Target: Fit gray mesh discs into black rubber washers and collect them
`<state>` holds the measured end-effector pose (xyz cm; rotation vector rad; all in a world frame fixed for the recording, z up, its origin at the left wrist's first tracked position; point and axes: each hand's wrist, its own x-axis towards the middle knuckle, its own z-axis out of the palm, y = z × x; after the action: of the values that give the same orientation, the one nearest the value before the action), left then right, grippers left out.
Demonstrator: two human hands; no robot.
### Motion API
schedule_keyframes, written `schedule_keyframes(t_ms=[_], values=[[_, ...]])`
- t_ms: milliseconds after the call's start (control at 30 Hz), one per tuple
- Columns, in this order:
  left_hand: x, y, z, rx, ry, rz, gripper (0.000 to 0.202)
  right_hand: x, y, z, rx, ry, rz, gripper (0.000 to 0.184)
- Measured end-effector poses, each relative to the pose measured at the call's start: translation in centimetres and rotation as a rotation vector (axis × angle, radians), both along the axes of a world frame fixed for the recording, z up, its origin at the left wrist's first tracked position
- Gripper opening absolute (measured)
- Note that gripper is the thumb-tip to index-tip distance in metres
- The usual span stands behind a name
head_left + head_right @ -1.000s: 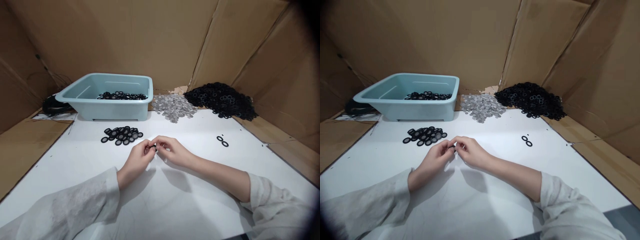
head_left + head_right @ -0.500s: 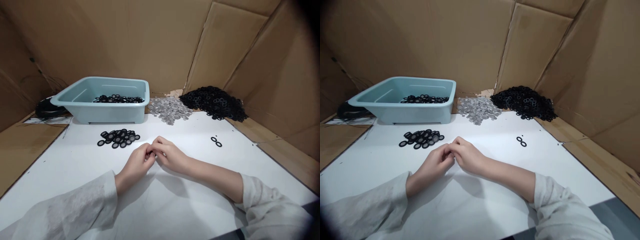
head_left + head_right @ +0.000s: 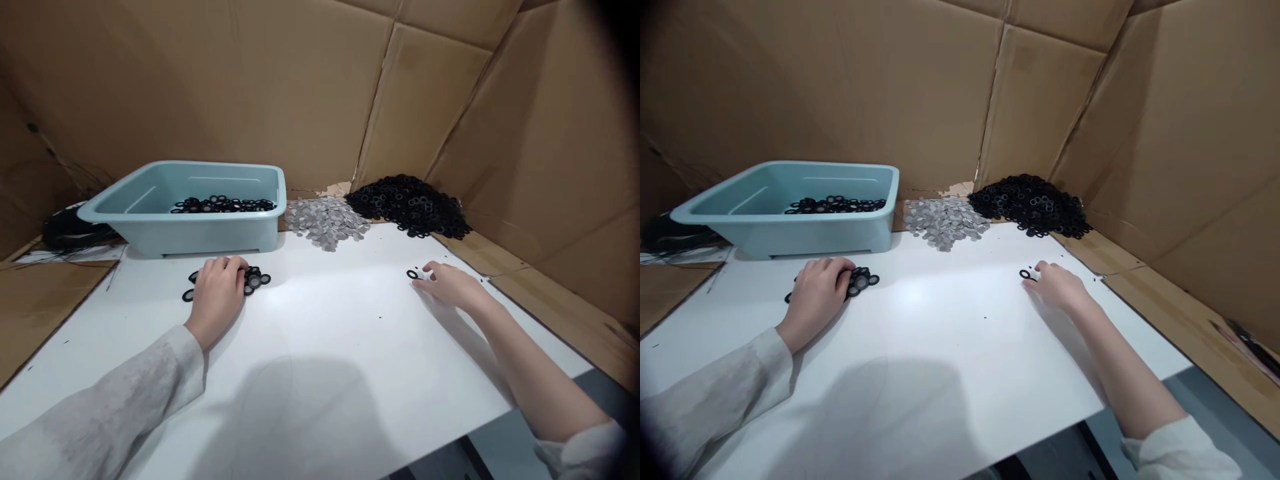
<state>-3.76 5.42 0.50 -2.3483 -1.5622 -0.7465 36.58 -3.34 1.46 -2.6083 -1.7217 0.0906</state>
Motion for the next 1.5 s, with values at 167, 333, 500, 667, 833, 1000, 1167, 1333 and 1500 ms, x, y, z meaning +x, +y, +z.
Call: schedule_keyframes(t_ms=[167,333,500,667,833,1000,1167,1333,1500], values=[[0.1,0.0,0.3,0.102,-0.079,0.005,0.018,0.4,0.0,-0.6,-0.010,0.033,0.035,0.023],[1.8,-2.0,1.1,-0.010,-0.212,-0.156,0.024,-1.6,0.1,0.5,0.115,0.150,0.072,0.022],[5.1,-5.7,0.8,-0.400,-0.472,-0.302,0.011,-8.3,-0.2,2.0,0.290,0.369,0.528,0.017],[6.6,-7.9,0.2,-0.743,-0.722,-0.434,0.019,-15.9,-0.1,1.6,0.398,0.258,1.038,0.013],[6.1,-7.2,-0.6,-0.723,-0.896,-0.381,0.016,-18.2,1.2,0.8,0.535,0.156,1.161,0.016],[5.9,-6.4,-1.2,-0.784,-0.992,-0.307,0.016,-14.2,6.6,0.8,0.462,0.236,0.756,0.018],[5.9,-6.3,-1.2,-0.838,-0.953,-0.308,0.017,-10.2,12.3,-0.7,0.342,0.133,0.383,0.022],[6.0,-6.5,-0.8,-0.848,-0.925,-0.303,0.016,-10.0,14.4,-1.8,0.299,0.117,0.315,0.019],[6.1,-6.7,-0.6,-0.840,-0.905,-0.315,0.017,-10.2,15.1,-1.6,0.318,0.148,0.300,0.018]])
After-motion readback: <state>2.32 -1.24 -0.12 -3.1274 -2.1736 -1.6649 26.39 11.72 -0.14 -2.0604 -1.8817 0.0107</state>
